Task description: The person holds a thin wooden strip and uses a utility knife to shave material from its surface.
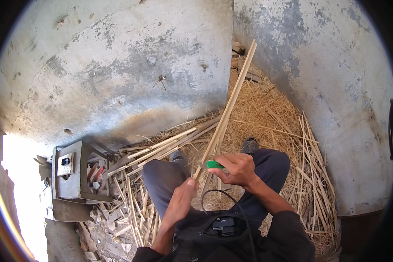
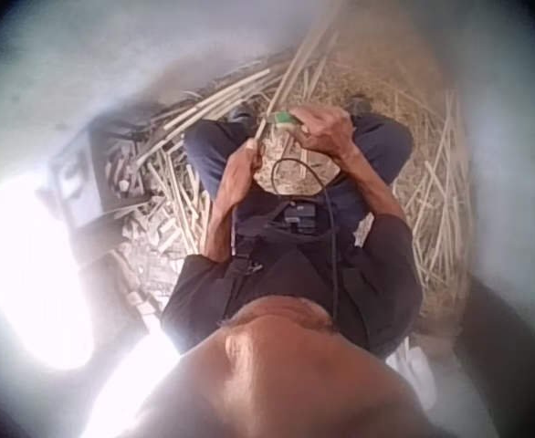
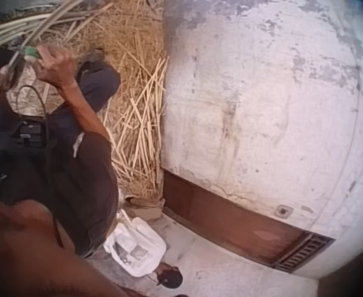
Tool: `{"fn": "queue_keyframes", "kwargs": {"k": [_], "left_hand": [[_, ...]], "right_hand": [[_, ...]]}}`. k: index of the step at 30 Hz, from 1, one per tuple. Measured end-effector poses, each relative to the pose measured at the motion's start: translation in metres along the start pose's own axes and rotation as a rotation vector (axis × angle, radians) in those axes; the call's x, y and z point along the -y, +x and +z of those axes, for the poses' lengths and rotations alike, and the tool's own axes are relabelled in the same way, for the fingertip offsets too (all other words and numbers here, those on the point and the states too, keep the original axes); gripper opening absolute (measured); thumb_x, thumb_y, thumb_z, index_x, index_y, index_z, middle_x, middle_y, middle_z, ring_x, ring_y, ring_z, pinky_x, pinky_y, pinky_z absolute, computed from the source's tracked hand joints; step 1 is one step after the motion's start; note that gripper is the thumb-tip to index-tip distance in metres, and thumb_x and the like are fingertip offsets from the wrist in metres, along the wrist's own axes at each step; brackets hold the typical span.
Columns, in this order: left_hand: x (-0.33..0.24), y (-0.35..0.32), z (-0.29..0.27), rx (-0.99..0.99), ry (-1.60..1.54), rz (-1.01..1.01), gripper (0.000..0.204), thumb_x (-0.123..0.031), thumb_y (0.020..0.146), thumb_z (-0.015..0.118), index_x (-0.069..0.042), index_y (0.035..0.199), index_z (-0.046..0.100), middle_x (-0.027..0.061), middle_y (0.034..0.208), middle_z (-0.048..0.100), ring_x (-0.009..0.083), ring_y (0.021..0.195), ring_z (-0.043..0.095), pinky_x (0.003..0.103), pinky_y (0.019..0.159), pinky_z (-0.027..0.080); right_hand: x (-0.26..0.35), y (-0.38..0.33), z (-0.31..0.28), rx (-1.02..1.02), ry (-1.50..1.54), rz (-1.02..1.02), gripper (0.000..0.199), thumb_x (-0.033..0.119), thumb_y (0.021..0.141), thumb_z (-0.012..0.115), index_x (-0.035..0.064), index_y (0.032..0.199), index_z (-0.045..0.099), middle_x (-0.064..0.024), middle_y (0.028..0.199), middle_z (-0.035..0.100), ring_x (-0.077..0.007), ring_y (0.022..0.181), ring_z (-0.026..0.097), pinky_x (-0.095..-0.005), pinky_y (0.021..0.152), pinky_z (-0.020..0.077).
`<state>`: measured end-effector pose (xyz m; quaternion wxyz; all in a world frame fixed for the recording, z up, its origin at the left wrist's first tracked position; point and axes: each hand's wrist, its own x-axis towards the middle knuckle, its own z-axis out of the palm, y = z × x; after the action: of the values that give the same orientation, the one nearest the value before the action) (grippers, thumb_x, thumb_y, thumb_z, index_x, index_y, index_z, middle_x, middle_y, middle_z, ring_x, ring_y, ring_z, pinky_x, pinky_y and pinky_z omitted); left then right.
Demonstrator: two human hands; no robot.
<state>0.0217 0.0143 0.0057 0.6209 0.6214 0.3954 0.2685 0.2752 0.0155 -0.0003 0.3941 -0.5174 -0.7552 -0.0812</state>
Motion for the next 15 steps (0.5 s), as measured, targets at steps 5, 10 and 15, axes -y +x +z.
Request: {"fn": "queue_keyframes", "kwargs": {"k": [5,10,15], "left_hand": [[0.034,-0.030,-0.001,0.056,0.073,-0.234,0.052,-0.051,0.119,0.034,-0.008,0.102,0.058,-0.0049,0.078,0.045,0.0068,0.069,0.038,0.027,0.061,0.033],[0.035,-0.047,-0.004,0.004,0.027,-0.328,0.048,-0.041,0.120,0.035,-0.004,0.100,0.059,0.0000,0.078,0.049,0.0118,0.073,0.045,0.031,0.069,0.041],[0.016,-0.033,-0.019,-0.007,-0.121,-0.334,0.051,-0.055,0.114,0.039,-0.011,0.103,0.061,-0.0037,0.079,0.050,0.0063,0.068,0.041,0.024,0.061,0.033]], "right_hand": [[-0.082,0.019,-0.034,-0.148,-0.083,0.765,0.035,0.038,0.106,0.069,0.0042,0.106,0.079,-0.0079,0.060,0.058,-0.0201,0.049,0.055,-0.0376,0.049,0.0415],[-0.078,0.006,-0.037,-0.184,-0.012,0.550,0.032,0.032,0.109,0.065,0.0017,0.107,0.077,-0.0070,0.061,0.052,-0.0161,0.053,0.050,-0.0376,0.053,0.0368],[-0.059,0.017,-0.043,-0.133,0.166,0.529,0.032,0.037,0.103,0.074,0.0044,0.106,0.073,-0.0050,0.060,0.053,-0.0176,0.054,0.055,-0.0369,0.054,0.0412]]}}
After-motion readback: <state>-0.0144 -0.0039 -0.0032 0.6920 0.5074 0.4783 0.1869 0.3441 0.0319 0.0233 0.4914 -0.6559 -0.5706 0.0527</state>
